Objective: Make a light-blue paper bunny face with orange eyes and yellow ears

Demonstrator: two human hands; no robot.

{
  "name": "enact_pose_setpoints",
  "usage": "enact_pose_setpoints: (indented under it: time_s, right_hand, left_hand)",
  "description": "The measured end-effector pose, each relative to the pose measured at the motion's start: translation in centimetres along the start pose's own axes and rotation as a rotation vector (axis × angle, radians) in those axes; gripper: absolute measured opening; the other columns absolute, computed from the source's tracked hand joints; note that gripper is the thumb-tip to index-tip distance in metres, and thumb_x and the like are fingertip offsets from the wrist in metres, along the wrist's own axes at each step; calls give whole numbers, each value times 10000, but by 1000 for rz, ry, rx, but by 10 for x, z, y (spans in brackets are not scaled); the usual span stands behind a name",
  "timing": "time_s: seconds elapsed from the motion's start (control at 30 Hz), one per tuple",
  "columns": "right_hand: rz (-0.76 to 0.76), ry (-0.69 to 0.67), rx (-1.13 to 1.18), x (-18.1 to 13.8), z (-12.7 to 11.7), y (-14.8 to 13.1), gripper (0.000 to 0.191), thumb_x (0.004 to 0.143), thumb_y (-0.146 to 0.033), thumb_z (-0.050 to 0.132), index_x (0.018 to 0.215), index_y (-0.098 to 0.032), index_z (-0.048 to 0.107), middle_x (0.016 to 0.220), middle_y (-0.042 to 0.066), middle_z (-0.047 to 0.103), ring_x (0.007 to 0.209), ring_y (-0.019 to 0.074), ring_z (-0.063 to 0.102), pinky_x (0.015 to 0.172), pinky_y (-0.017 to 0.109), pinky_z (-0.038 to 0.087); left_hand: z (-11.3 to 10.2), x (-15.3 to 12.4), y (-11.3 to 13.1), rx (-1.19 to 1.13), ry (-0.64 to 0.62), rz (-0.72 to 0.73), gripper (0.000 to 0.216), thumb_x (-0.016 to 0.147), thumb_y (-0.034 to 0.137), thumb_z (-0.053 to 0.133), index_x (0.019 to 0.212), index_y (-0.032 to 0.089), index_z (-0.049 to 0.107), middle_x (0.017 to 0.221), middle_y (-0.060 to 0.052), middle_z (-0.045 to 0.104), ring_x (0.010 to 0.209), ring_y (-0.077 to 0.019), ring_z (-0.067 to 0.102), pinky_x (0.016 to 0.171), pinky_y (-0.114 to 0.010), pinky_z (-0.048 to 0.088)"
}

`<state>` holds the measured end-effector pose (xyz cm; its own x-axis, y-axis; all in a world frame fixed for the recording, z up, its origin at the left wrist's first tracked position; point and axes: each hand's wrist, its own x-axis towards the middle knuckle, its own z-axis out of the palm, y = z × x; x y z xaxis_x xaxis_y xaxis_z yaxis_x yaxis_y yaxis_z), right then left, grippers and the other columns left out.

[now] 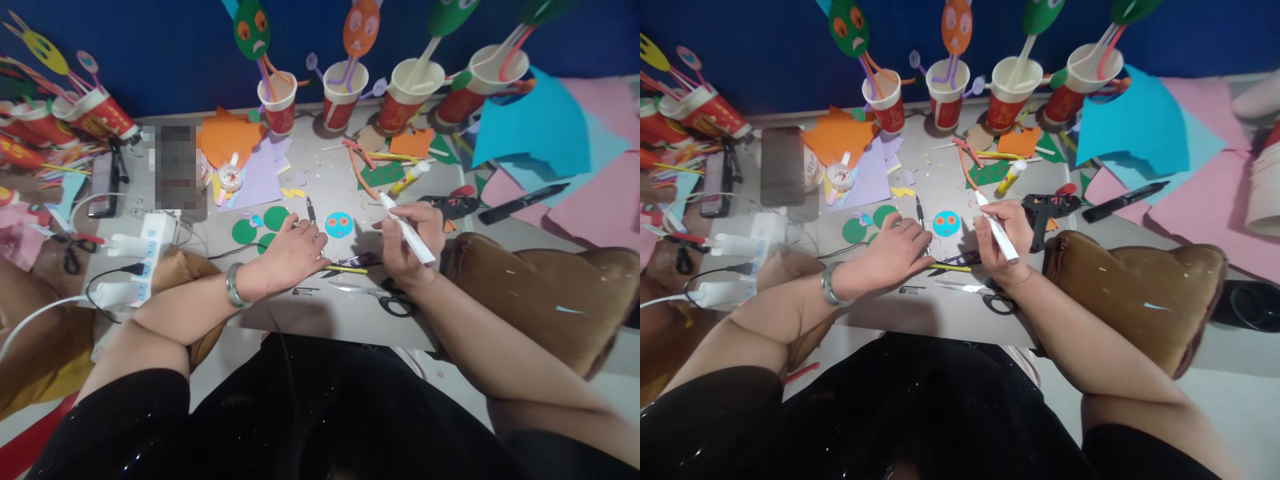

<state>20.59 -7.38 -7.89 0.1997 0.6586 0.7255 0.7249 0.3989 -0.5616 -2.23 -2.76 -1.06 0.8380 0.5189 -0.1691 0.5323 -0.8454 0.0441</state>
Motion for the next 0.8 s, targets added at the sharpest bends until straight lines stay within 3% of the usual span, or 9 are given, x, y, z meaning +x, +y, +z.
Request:
enact_pose_setpoints:
  time_s: [0.27, 0.4, 0.5, 0.67, 0.8]
  right_hand:
    - [-33, -49, -33, 5, 1, -6, 143, 993, -349, 596, 1044, -227, 652, 917, 58, 728, 742, 194, 733, 694, 343, 603]
    - [-33, -85, -31, 5, 3, -8, 151, 997, -348, 594, 1053, -222, 656, 923, 58, 733, 699, 185, 721, 677, 334, 588]
    - [-18, -101, -8, 5, 3, -9, 158, 1008, -352, 588, 1039, -212, 655, 843, 40, 719, 640, 177, 703, 622, 321, 564]
    - [158, -121, 107, 7, 4, -12, 216, 1021, -407, 594, 1050, -199, 641, 787, 39, 711, 598, 189, 705, 566, 332, 562]
    - [240, -107, 155, 7, 4, -11, 257, 1023, -474, 598, 1060, -222, 635, 822, 57, 720, 546, 184, 676, 543, 352, 567]
  left_hand:
    - [-1, 6, -2, 50, 34, -166, 393, 1062, 442, 478, 1121, 108, 676, 958, -151, 766, 966, -301, 682, 1002, -466, 380]
    - [-6, 8, -2, 61, 20, -215, 269, 1036, 289, 473, 1109, 103, 654, 911, -151, 766, 903, -283, 696, 949, -438, 394]
    - [-7, 9, -4, 27, 11, -295, 292, 994, 154, 428, 1196, 75, 623, 889, -145, 763, 835, -258, 700, 911, -431, 409]
    - [-12, 10, -6, -45, -9, -396, 446, 931, 84, 429, 1369, 61, 508, 946, -131, 769, 824, -232, 695, 905, -418, 442]
    - [-17, 8, -6, -125, 18, -425, 402, 972, 114, 410, 1367, 101, 482, 1117, -149, 746, 878, -223, 690, 840, -370, 476]
